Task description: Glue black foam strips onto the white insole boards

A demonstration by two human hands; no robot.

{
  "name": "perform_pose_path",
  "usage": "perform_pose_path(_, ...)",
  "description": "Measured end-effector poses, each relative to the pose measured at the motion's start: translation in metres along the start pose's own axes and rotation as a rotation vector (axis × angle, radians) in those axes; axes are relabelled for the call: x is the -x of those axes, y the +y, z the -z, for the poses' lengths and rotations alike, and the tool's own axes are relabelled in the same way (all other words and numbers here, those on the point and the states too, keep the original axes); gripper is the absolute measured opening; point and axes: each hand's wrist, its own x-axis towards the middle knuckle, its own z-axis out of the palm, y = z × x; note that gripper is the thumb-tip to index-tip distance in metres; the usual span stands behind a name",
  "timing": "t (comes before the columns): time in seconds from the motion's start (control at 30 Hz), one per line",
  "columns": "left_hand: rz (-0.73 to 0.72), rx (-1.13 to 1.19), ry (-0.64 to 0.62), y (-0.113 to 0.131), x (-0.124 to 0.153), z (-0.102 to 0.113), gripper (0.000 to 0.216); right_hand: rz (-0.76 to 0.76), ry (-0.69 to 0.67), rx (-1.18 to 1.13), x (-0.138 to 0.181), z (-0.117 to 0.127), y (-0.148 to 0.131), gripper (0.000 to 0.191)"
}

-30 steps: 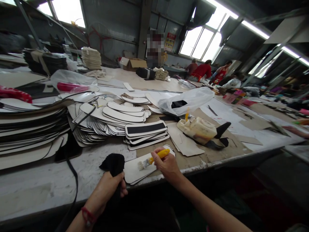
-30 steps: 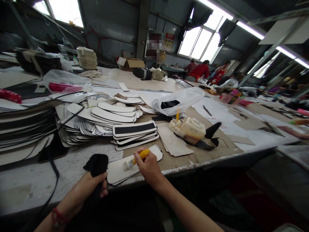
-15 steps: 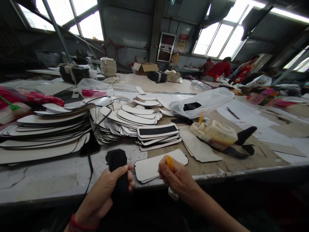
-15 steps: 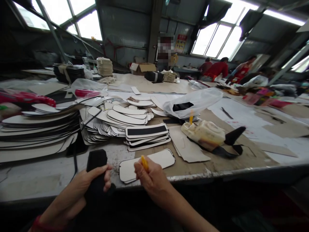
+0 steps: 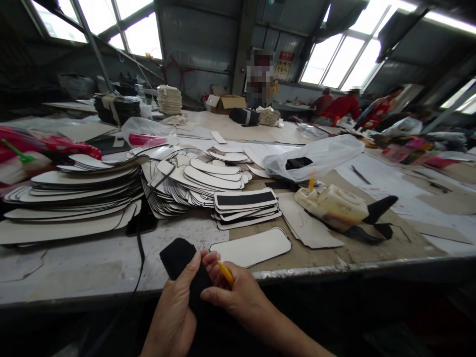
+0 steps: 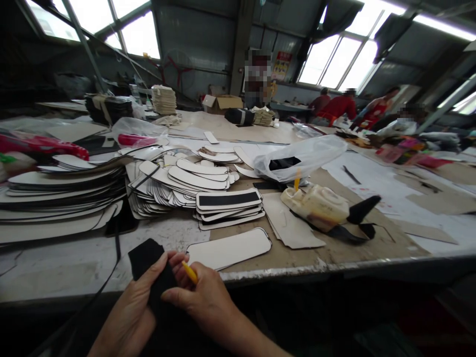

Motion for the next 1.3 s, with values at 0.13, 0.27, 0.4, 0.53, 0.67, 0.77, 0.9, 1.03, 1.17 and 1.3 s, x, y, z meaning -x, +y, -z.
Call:
perform_pose_path(0.13,-0.007,0.06,0.002,0.001,0.0,-0.006,0.026,-0.011,-0.029,-0.012,-0.001,0.005,-0.001,0.024)
perform_pose_path(0.27,0.024,0.105,-0.033,0.0,0.001,-0.008,0.027,-0.013,-0.063,-0.02,0.001,0.008,-0.01,0.021)
perform_pose_path(0.4,0.097,0.161,-0.08,-0.003,0.005,-0.007,0.03,-0.007,-0.149,-0.071,0.002,0.011,-0.019,0.018)
perform_pose_path(0.53,0.061,0.117,-0.087,-0.008,0.006,-0.006,0.029,0.039,-0.157,0.108,0.002,0.016,-0.02,0.024)
perform_pose_path(0.67,0.043,0.124,-0.093,-0.013,0.006,-0.007,0.024,0.101,-0.078,0.578,0.005,0.022,-0.023,0.031)
perform_pose_path(0.77,0.081,0.097,-0.048,-0.015,0.007,-0.008,0.024,0.167,-0.059,0.854,0.009,0.031,-0.027,0.018)
perform_pose_path(0.9,0.048,-0.009,0.09,-0.021,0.004,-0.004,0.03,0.112,-0.113,0.896,0.011,0.05,-0.028,0.015)
perform_pose_path(1.03,0.073,-0.164,0.172,-0.032,-0.003,0.004,0.028,0.028,-0.19,0.782,0.004,0.066,-0.029,0.014)
perform_pose_path(1.17,0.041,-0.253,0.161,-0.028,-0.013,0.007,0.027,0.03,-0.221,0.834,-0.016,0.08,-0.035,0.018)
perform_pose_path(1.3,-0.092,-0.384,0.115,-0.012,-0.03,0.005,0.031,-0.008,-0.275,0.865,-0.044,0.098,-0.034,0.02)
